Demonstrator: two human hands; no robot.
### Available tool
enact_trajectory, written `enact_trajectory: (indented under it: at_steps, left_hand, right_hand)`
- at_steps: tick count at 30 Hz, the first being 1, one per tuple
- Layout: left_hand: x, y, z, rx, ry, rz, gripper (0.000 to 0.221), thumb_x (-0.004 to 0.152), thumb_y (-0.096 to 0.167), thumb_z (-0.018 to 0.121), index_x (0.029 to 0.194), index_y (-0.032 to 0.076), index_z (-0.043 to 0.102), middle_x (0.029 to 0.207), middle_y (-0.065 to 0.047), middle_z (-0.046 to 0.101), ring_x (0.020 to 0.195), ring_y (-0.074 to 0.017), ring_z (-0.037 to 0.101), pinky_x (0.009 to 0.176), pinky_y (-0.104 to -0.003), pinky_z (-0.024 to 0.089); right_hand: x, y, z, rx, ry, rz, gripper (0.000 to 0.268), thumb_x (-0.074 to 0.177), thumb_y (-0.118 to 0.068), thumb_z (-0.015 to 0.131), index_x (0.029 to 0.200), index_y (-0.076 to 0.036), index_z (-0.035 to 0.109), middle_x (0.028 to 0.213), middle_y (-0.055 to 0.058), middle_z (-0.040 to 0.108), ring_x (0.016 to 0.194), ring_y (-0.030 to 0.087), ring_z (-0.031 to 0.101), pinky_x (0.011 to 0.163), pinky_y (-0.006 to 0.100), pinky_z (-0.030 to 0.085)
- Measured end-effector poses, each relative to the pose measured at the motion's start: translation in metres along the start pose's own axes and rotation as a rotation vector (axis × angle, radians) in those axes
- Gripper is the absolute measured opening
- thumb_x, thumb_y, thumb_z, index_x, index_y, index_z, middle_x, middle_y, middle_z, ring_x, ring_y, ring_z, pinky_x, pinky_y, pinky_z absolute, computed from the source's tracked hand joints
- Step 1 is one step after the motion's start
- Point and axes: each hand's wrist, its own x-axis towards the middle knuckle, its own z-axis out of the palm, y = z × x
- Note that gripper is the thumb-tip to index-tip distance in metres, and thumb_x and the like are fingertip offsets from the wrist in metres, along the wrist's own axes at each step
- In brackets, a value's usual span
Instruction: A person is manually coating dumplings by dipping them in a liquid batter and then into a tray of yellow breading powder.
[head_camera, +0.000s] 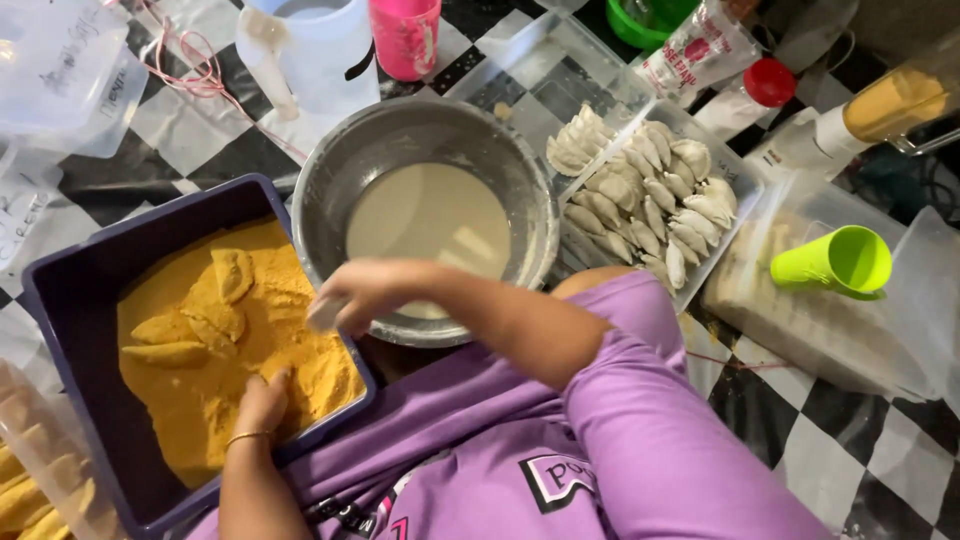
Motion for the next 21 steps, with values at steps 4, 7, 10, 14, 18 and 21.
enact_trajectory:
  at_steps: [4, 7, 10, 14, 18, 21]
  left_hand:
    - [-0.051, 0.026, -0.015, -0.667, -0.094, -0.200, 0.053, 0.108, 0.061, 0.040, 0.098, 0.011, 0.051, 0.066, -0.011, 0.039, 0.047, -0.0258, 0.040, 0.044, -0.048, 0.047]
    - [-0.051, 0.022, -0.016, -0.826, -0.014, -0.086, 0.064, 0.105, 0.079, 0.034, 0.092, 0.019, 0.053, 0.067, 0.002, 0.041, 0.051, -0.0170, 0.037, 0.047, -0.034, 0.032]
    - [-0.061, 0.035, -0.013, -0.810, -0.137, 0.024, 0.061, 0.102, 0.073, 0.039, 0.080, 0.017, 0.052, 0.051, -0.003, 0.036, 0.038, -0.0219, 0.034, 0.032, -0.041, 0.024]
    - [-0.039, 0.032, 0.010, -0.149, 0.102, 0.265, 0.046, 0.074, 0.039, 0.080, 0.106, 0.009, 0.065, 0.108, -0.014, 0.065, 0.095, -0.0270, 0.060, 0.086, -0.039, 0.046]
    - [0.007, -0.010, 0.017, -0.087, 0.320, 0.118, 0.055, 0.071, 0.037, 0.082, 0.121, 0.016, 0.068, 0.105, -0.012, 0.074, 0.091, -0.0301, 0.068, 0.083, -0.041, 0.050]
    - [-0.058, 0.040, -0.020, -0.010, 0.422, 0.202, 0.067, 0.078, 0.035, 0.088, 0.132, 0.002, 0.066, 0.123, -0.020, 0.069, 0.111, -0.0357, 0.064, 0.094, -0.047, 0.049]
  right_hand:
    - [0.118, 0.023, 0.088, -0.427, 0.148, -0.213, 0.010, 0.078, -0.016, 0.062, 0.079, -0.015, 0.072, 0.071, 0.002, 0.072, 0.068, 0.024, 0.069, 0.061, 0.039, 0.050]
    - [0.106, -0.004, 0.073, -0.244, 0.119, 0.101, 0.025, 0.086, -0.019, 0.038, 0.085, -0.005, 0.060, 0.099, 0.016, 0.067, 0.083, 0.030, 0.062, 0.069, 0.045, 0.045]
    - [0.087, 0.022, 0.041, -0.118, 0.313, -0.152, 0.011, 0.086, -0.015, 0.061, 0.090, -0.015, 0.072, 0.095, 0.005, 0.076, 0.091, 0.023, 0.070, 0.076, 0.040, 0.051]
    - [-0.026, 0.049, -0.063, 0.088, 0.605, -0.157, 0.021, 0.089, -0.033, 0.066, 0.100, -0.021, 0.079, 0.097, -0.004, 0.080, 0.087, 0.011, 0.075, 0.076, 0.027, 0.056]
    - [-0.083, 0.188, -0.163, 0.274, 1.098, 0.052, 0.011, 0.097, -0.014, 0.070, 0.105, -0.010, 0.075, 0.097, 0.006, 0.077, 0.083, 0.013, 0.075, 0.069, 0.022, 0.066]
    - [-0.102, 0.440, -0.227, -0.118, 1.392, 0.161, 0.022, 0.088, -0.012, 0.070, 0.107, -0.016, 0.080, 0.103, 0.004, 0.079, 0.097, 0.020, 0.073, 0.085, 0.034, 0.055]
